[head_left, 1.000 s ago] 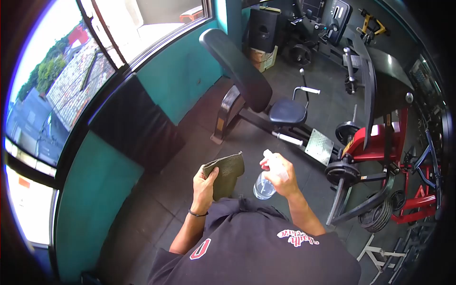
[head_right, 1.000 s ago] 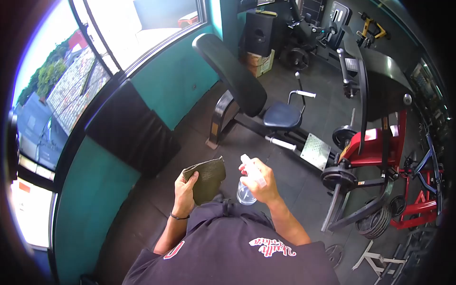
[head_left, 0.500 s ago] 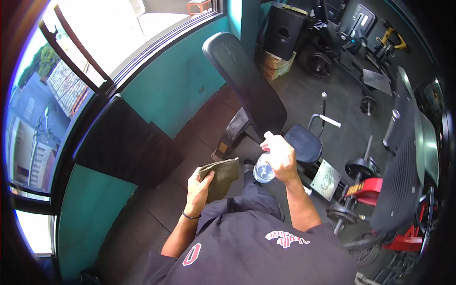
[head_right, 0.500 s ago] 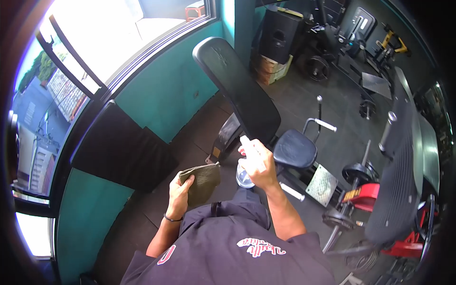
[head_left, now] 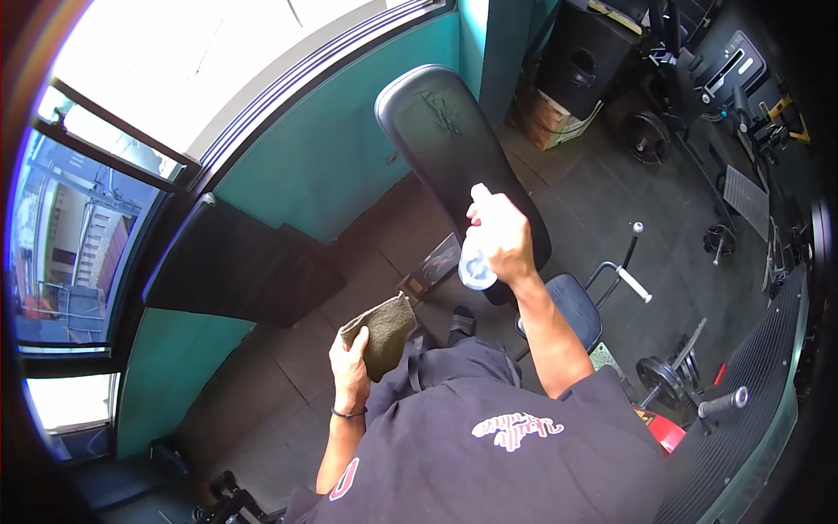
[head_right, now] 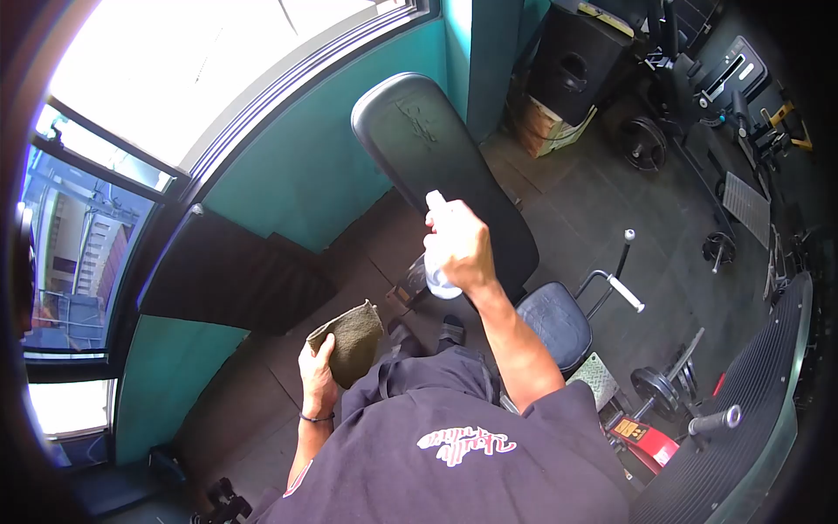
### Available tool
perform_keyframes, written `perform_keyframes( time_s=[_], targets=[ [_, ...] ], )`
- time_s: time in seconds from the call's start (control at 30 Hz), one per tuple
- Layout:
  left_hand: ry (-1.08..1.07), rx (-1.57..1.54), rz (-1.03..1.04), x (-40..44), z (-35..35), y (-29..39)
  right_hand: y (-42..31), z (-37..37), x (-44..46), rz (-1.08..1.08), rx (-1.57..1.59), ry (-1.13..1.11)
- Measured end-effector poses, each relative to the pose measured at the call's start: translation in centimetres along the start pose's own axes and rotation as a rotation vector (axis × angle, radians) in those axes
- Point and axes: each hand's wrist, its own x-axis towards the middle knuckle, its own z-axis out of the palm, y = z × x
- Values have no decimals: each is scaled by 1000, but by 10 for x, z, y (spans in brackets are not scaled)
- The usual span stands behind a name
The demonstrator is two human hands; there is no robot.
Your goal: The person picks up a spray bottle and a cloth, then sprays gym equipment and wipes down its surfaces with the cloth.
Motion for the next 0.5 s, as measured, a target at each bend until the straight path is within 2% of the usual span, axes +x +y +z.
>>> perform_keyframes(
  time_s=[0.03,0.1,0.23,0.27,0.37,0.4,0.5],
  targets=[
    [12,20,-11,3,5,-2,6,-1,9,25,11,47],
    [24,65,-25,9,11,-2,35,-2,15,209,180,44],
    [20,138,5,21,22,13,54,-3,24,-54,-116,-49],
    [26,121,21,23,23,15,54,-4,25,133,86,-1],
    [69,68,6,28,26,15,66,-7,27,126,31,8],
    [64,78,3,29,27,14,64,-8,25,240,31,-27],
    [47,109,-7,32,33,9,73,-9,10,157,21,-77]
  ],
)
